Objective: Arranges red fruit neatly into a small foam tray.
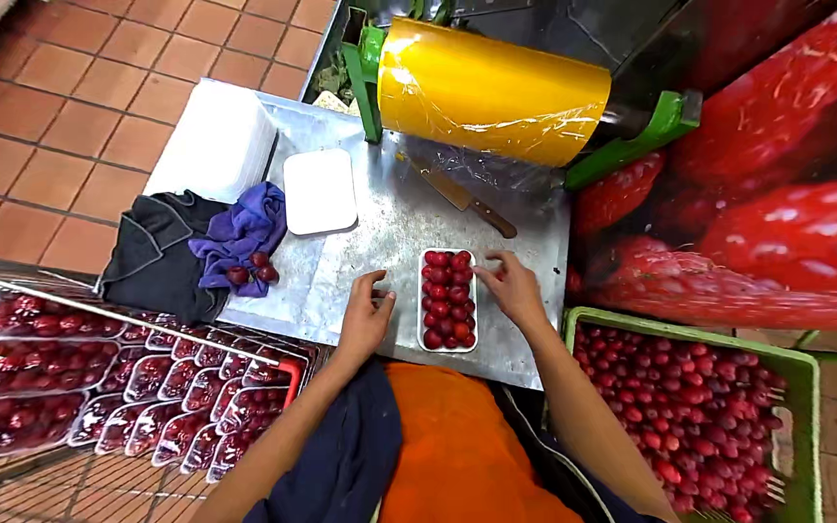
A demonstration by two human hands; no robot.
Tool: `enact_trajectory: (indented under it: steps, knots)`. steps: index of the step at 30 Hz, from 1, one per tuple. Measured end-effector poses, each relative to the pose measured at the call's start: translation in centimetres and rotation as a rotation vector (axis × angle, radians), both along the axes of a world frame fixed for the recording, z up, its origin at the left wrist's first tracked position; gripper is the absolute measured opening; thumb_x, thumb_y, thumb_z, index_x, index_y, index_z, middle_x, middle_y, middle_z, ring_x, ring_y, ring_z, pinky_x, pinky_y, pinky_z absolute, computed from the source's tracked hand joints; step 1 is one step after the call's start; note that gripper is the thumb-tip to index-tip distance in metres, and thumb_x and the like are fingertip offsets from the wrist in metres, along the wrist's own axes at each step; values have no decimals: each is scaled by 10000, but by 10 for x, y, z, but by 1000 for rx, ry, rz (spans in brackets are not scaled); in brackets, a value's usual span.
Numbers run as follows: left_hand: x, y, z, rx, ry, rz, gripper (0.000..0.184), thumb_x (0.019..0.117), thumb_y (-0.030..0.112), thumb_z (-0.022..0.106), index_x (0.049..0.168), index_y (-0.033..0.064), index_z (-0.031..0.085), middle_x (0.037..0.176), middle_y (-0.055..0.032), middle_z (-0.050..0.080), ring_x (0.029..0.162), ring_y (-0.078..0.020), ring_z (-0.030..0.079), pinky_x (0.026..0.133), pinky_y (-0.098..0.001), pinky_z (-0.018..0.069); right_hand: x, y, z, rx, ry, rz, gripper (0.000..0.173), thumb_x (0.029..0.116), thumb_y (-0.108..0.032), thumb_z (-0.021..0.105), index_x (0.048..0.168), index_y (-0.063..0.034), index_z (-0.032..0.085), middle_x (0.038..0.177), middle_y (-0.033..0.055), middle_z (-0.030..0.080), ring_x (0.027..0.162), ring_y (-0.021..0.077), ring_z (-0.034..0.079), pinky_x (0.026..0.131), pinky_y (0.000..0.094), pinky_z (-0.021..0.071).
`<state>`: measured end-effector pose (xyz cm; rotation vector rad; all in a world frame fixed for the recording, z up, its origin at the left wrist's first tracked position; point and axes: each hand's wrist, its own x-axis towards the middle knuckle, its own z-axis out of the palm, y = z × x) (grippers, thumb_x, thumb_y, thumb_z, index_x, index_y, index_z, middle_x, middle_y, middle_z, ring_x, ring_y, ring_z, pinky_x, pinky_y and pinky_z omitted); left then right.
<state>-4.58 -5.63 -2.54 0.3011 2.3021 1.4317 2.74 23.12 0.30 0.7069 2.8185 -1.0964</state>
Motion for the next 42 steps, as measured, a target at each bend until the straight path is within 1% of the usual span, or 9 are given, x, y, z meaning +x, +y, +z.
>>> enact_trajectory:
  steps: [3, 6, 10, 16, 20, 25, 30, 36, 42]
  knots:
    - [0, -18, -6, -18, -45, -36, 339, 1052, 209, 573, 1364, 79, 598, 1318, -118, 634, 1100, -209, 676, 946, -427, 581, 93, 27, 20, -80, -103, -335, 439, 1034, -435, 596, 1256, -60, 649, 1057, 182, 708, 902, 334, 694, 805, 597, 564]
    - [6, -13, -10, -5, -130, -145, 328, 1047, 169, 570, 1361, 76, 605, 1281, -100, 667, 1079, -198, 689, 950, -419, 583, 193, 47, 30, -54, -144, -709, 514, 1034, -430, 577, 1339, -16, 575, 1039, 207, 666, 779, 301, 647, 671, 519, 557]
    - [15, 9, -10, -83, -170, -340, 515, 1004, 94, 567, 1507, 67, 460, 1376, -137, 587, 1049, -227, 689, 921, -438, 590, 247, 54, 54, 465, -232, -891, 878, 974, -475, 640, 1554, 85, 294, 1458, 441, 397, 1316, 608, 458, 1064, 706, 399]
    - [14, 33, -17, -163, -153, -381, 625, 938, 70, 642, 1525, 52, 431, 1305, -176, 583, 981, -258, 681, 886, -459, 590, 130, -4, 2, -331, 51, -392, 358, 1086, -227, 488, 1361, -22, 592, 1273, 155, 669, 1050, 258, 714, 912, 483, 615]
    - [16, 38, -20, -168, -156, -331, 680, 879, 18, 665, 1519, 58, 438, 1264, -161, 593, 933, -248, 675, 854, -445, 593, 63, -37, -44, -349, -1, -289, 424, 1103, -284, 444, 1425, -35, 563, 1305, 167, 657, 1079, 257, 698, 955, 477, 577]
    - [14, 36, -17, -146, -145, -314, 664, 844, 10, 697, 1476, 60, 498, 1250, -142, 622, 892, -236, 684, 826, -449, 602, 45, -46, -56, -366, 76, -347, 372, 1109, -293, 437, 1263, -92, 710, 1183, 118, 714, 1117, 232, 670, 1000, 489, 518]
    - [17, 33, 30, -74, -175, -286, 713, 842, -44, 732, 1501, 77, 489, 1262, -129, 617, 912, -242, 677, 792, -440, 593, 42, -44, -37, -862, 284, -516, 319, 1125, -257, 405, 1226, -72, 644, 916, 57, 668, 729, 126, 610, 662, 311, 528]
    - [26, 36, 82, 6, -141, -304, 689, 831, -12, 754, 1467, 141, 538, 1219, -60, 629, 900, -185, 683, 744, -373, 620, 44, -53, 10, -1160, 453, -599, 409, 1122, -370, 377, 1330, -104, 609, 1066, 70, 728, 945, 125, 708, 833, 318, 603]
    - [34, 48, 92, 189, -212, -362, 609, 883, 33, 731, 1456, 149, 561, 1229, -64, 657, 960, -196, 703, 788, -377, 635, 72, -51, 41, -1667, 609, -406, 509, 1104, -520, 267, 1226, -212, 653, 999, 10, 740, 872, 76, 717, 729, 284, 622]
